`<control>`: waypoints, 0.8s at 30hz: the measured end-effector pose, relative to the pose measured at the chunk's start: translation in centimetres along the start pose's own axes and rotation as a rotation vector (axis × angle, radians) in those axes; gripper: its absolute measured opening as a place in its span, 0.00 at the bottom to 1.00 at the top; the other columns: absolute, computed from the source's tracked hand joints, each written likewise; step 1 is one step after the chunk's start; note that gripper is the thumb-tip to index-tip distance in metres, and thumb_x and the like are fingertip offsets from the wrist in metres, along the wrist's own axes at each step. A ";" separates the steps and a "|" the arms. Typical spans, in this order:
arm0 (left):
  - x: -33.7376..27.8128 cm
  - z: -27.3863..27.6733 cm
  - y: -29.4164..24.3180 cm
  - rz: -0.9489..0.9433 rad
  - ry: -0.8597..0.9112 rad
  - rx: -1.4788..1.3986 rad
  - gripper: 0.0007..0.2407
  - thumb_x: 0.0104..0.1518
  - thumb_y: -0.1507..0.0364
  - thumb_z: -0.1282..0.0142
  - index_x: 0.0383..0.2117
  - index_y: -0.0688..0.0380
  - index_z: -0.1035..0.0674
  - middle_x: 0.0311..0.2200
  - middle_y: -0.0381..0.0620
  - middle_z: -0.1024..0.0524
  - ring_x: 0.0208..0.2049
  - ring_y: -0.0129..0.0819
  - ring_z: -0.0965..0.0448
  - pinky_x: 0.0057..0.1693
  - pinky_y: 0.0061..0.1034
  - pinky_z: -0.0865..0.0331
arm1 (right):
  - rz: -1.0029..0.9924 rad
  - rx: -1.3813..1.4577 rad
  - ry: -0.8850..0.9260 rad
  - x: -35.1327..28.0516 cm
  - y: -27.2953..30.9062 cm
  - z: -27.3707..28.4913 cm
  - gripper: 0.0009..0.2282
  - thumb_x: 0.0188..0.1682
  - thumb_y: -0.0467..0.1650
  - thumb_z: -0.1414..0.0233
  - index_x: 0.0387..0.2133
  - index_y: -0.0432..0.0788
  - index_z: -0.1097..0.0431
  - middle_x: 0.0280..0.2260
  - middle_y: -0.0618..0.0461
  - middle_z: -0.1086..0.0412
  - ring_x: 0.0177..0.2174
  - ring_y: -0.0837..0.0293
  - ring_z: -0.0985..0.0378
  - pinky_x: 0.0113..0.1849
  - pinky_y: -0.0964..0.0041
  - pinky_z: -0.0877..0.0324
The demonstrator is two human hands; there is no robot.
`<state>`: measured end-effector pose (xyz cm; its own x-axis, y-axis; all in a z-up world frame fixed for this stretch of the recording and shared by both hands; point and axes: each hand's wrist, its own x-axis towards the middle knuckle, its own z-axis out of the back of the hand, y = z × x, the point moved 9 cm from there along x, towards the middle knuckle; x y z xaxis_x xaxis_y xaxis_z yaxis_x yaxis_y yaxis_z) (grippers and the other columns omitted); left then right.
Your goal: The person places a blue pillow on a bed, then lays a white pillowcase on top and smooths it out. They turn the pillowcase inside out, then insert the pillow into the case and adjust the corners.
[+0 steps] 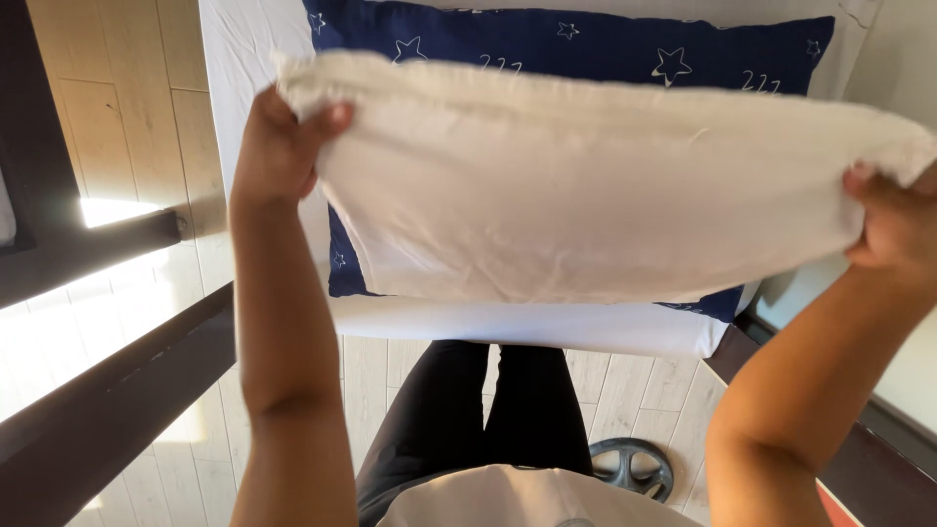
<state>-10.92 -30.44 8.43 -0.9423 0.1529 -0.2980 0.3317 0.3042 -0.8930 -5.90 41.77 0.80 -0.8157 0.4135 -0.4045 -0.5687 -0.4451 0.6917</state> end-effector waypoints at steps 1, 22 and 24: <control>1.8 0.1 -0.3 -0.042 -0.043 0.084 0.12 0.62 0.75 0.33 0.49 0.64 0.21 0.44 0.48 0.18 0.46 0.35 0.17 0.55 0.34 0.20 | 0.060 -0.039 -0.028 1.2 1.8 -0.6 0.13 0.54 0.32 0.40 0.51 0.47 0.30 0.47 0.50 0.29 0.46 0.55 0.24 0.46 0.56 0.26; 11.0 -30.2 22.2 -0.215 0.253 1.526 0.26 0.70 0.52 0.67 0.73 0.44 0.44 0.75 0.37 0.57 0.77 0.38 0.63 0.77 0.55 0.68 | 0.062 -0.903 0.001 -1.9 9.1 -22.3 0.31 0.64 0.52 0.71 0.77 0.61 0.68 0.77 0.53 0.74 0.75 0.45 0.75 0.68 0.31 0.77; 10.9 -24.5 21.3 -0.176 0.270 1.642 0.28 0.70 0.51 0.66 0.74 0.48 0.44 0.75 0.38 0.56 0.76 0.35 0.61 0.75 0.56 0.67 | 0.097 -0.832 -0.010 -2.0 8.7 -22.1 0.29 0.64 0.51 0.72 0.77 0.62 0.67 0.77 0.55 0.74 0.74 0.46 0.77 0.68 0.31 0.79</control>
